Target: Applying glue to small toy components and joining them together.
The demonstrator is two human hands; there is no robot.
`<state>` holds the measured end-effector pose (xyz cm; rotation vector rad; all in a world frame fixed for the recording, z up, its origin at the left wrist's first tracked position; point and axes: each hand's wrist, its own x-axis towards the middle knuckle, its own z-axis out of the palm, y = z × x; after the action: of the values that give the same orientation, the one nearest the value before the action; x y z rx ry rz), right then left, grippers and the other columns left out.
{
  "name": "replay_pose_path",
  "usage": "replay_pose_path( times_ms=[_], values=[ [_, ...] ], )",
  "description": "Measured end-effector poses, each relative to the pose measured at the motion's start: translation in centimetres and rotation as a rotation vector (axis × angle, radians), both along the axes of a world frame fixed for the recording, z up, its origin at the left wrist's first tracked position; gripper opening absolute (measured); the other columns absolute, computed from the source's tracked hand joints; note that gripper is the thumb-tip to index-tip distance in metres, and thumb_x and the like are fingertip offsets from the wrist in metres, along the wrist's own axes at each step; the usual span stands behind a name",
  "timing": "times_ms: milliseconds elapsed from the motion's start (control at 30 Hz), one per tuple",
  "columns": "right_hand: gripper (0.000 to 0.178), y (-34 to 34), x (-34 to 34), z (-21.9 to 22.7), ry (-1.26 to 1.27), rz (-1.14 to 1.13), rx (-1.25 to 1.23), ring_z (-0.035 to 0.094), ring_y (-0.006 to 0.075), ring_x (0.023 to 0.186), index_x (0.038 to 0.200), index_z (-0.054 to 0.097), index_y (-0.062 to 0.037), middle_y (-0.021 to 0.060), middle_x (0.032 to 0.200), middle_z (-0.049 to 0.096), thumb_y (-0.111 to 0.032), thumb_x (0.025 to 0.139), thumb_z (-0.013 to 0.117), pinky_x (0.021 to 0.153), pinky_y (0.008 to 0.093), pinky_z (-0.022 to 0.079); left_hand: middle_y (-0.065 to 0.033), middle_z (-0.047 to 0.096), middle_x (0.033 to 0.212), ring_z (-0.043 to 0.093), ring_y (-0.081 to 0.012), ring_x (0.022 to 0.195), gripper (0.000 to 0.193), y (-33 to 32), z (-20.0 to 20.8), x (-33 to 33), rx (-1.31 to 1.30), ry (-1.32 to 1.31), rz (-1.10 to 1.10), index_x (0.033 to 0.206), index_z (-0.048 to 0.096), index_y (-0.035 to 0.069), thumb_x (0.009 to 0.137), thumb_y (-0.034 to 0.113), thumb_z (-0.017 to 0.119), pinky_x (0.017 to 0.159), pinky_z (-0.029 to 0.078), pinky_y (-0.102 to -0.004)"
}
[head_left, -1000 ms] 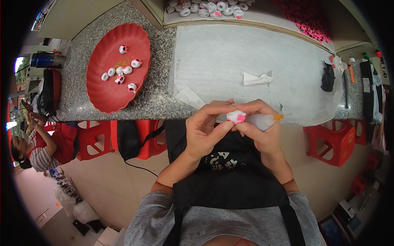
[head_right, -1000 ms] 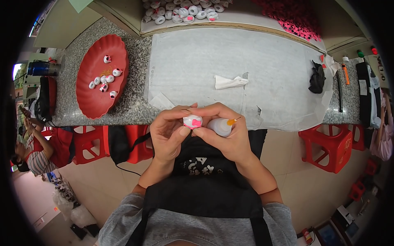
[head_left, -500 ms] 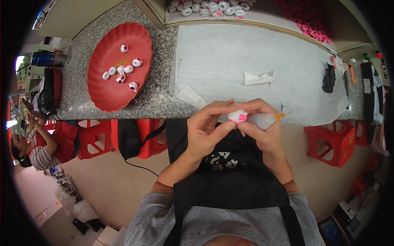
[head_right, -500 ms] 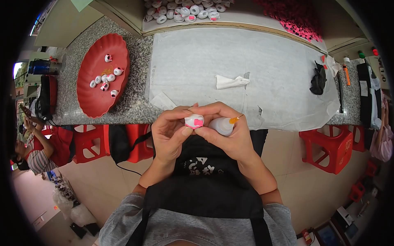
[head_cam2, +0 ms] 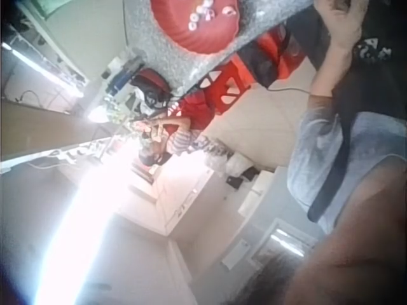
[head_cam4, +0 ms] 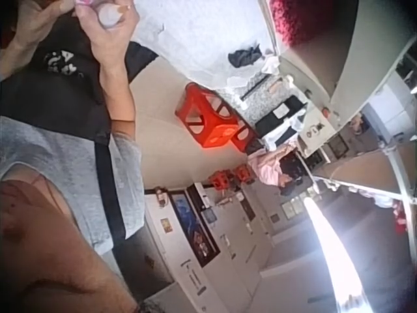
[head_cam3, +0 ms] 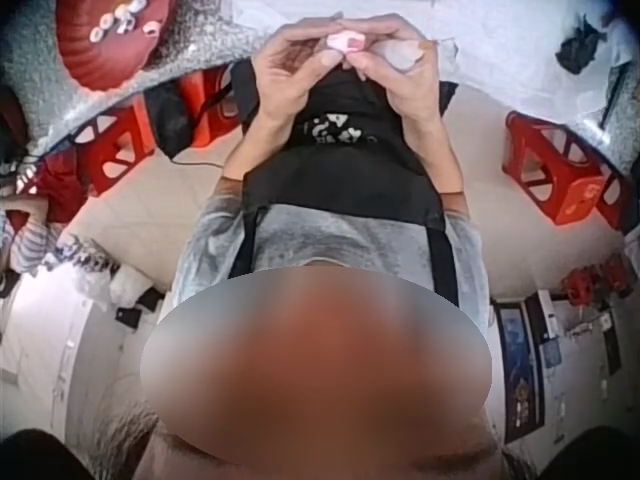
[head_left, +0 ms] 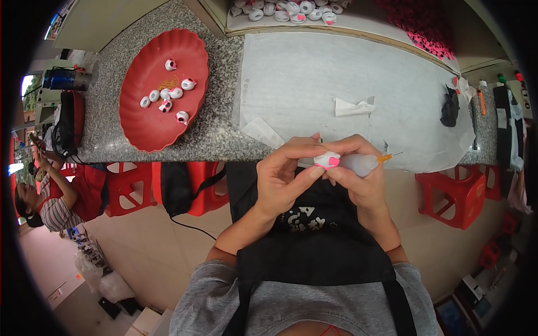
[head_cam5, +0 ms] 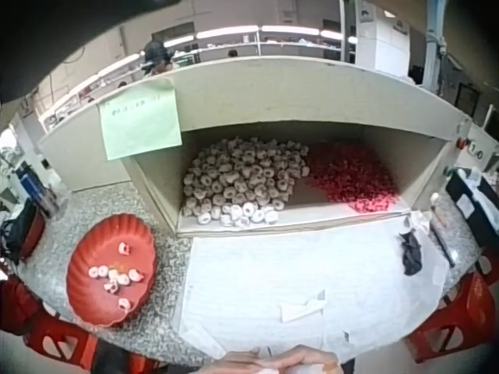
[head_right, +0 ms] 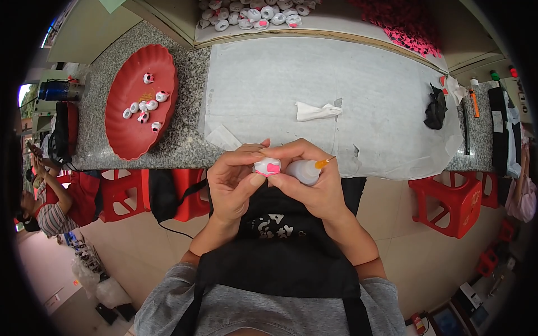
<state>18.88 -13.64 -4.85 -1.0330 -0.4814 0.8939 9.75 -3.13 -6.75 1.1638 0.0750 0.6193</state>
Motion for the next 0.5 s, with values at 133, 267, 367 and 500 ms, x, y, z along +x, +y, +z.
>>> replay_pose_path(
  times_ms=[133, 267, 367, 500],
  values=[
    [0.026, 0.08, 0.19, 0.19, 0.049, 0.020, -0.041, 0.049, 0.0099, 0.057, 0.087, 0.050, 0.0026, 0.0089, 0.073, 0.054, -0.005, 0.065, 0.061, 0.047, 0.0197, 0.037, -0.0102, 0.054, 0.091, 0.049, -0.0180, 0.089, 0.025, 0.34, 0.30, 0.26, -0.074, -0.026, -0.084, 0.093, 0.051, -0.001, 0.068, -0.005, 0.056, 0.094, 0.024, -0.0399],
    [0.028, 0.10, 0.42, 0.22, 0.028, 0.074, -0.046, 0.049, 0.0100, 0.057, 0.087, 0.050, 0.0026, 0.0093, 0.075, 0.054, -0.004, 0.063, 0.063, 0.047, 0.0198, 0.038, -0.0137, 0.053, 0.090, 0.049, -0.0229, 0.092, 0.023, 0.31, -0.46, 0.06, -0.017, -0.010, -0.052, 0.087, 0.049, 0.000, 0.068, 0.005, 0.060, 0.093, 0.026, -0.0437],
    [0.028, -0.07, 0.53, -0.20, 0.044, 0.042, -0.038, 0.050, 0.0105, 0.058, 0.087, 0.050, 0.0023, 0.0099, 0.077, 0.055, -0.002, 0.062, 0.064, 0.047, 0.0201, 0.038, -0.0139, 0.052, 0.090, 0.049, -0.0227, 0.091, 0.021, 0.13, -0.52, 0.23, 0.016, -0.002, -0.049, 0.087, 0.048, 0.000, 0.070, 0.005, 0.059, 0.092, 0.026, -0.0433],
    [0.026, -0.11, 0.45, -0.20, 0.024, 0.047, -0.003, 0.049, 0.0072, 0.066, 0.090, 0.054, 0.0014, 0.0039, 0.072, 0.054, 0.003, 0.066, 0.062, 0.058, 0.0190, 0.040, -0.0101, 0.054, 0.089, 0.049, -0.0185, 0.088, 0.021, -0.37, -0.11, 0.19, 0.038, 0.008, 0.036, 0.089, 0.051, -0.001, 0.070, -0.001, 0.058, 0.093, 0.025, -0.0412]
  ],
)
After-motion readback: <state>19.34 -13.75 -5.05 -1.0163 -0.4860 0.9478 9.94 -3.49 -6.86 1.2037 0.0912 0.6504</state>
